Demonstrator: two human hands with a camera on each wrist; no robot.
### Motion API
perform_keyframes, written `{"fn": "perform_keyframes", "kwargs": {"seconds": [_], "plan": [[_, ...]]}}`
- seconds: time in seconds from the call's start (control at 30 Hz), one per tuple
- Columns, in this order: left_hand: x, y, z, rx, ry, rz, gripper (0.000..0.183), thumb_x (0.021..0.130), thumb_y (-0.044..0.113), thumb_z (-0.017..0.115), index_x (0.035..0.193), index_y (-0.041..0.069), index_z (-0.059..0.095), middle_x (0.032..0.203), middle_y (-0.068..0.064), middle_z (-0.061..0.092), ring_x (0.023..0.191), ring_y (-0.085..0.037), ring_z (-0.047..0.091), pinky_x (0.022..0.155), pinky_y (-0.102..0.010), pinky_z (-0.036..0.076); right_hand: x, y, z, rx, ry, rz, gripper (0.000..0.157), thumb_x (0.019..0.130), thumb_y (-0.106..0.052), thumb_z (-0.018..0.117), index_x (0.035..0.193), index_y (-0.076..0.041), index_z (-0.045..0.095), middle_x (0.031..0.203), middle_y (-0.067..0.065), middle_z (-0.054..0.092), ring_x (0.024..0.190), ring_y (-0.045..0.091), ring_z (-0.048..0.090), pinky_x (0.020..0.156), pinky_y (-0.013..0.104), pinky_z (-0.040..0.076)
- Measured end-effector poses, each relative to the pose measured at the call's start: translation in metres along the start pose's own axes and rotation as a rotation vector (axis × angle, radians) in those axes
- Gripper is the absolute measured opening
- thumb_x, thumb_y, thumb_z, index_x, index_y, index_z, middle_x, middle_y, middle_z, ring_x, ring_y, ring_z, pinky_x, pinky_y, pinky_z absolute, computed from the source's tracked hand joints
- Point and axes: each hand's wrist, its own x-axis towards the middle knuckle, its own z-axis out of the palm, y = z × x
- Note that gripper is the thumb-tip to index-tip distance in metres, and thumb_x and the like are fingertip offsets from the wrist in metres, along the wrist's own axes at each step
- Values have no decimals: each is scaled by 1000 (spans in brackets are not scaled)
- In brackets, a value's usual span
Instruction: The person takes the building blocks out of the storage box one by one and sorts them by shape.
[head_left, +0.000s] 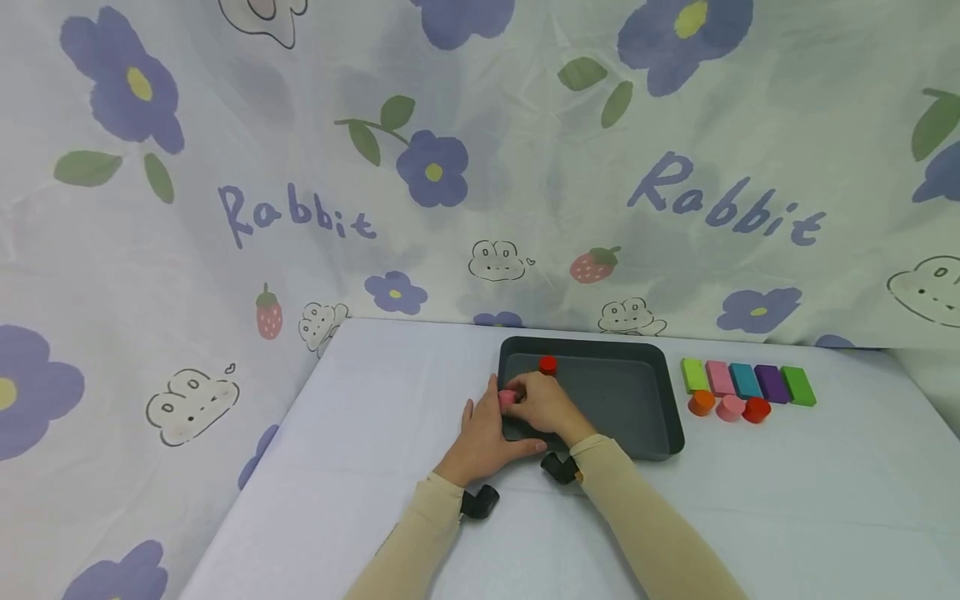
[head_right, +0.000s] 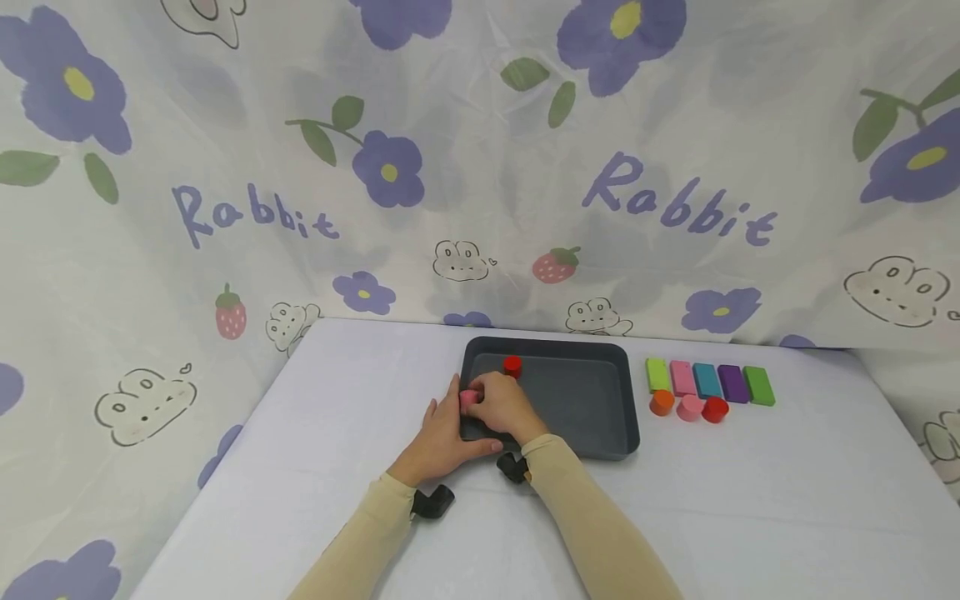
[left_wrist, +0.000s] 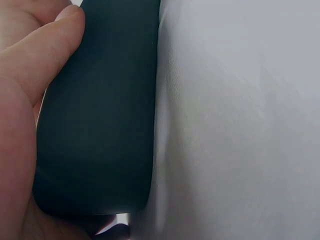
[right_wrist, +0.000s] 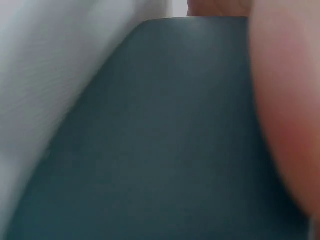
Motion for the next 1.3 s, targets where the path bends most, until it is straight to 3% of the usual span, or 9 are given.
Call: {"fn": "perform_keyframes", "kwargs": {"seconds": [0.53, 1.0, 1.3], "plan": [[1, -1, 1, 12, 11, 11, 124, 80, 63, 75, 158, -5, 7, 166, -20, 11, 151, -31, 21, 118, -64, 3, -17, 1, -19, -4, 47, -4, 30, 82, -15, 84, 108, -7, 72, 88, -1, 66, 78, 15, 56, 74, 33, 51], [2, -1, 1, 8, 12, 0, 126, 80, 63, 76, 159, -5, 5, 166, -20, 11, 151, -32, 21, 118, -64, 2, -38, 5, -36, -36, 103, -30, 33, 82, -14, 84, 112, -7, 70, 92, -1, 67, 81, 14, 59, 73, 32, 52], [2, -2, 2, 17, 14, -8, 128, 78, 64, 76, 159, -4, 4, 166, -20, 13, 152, -31, 20, 119, -62, 1, -54, 19, -51, -25, 137, -43, 33, 84, -13, 82, 114, -7, 69, 84, -1, 61, 75, 16, 52, 65, 31, 45]]}}
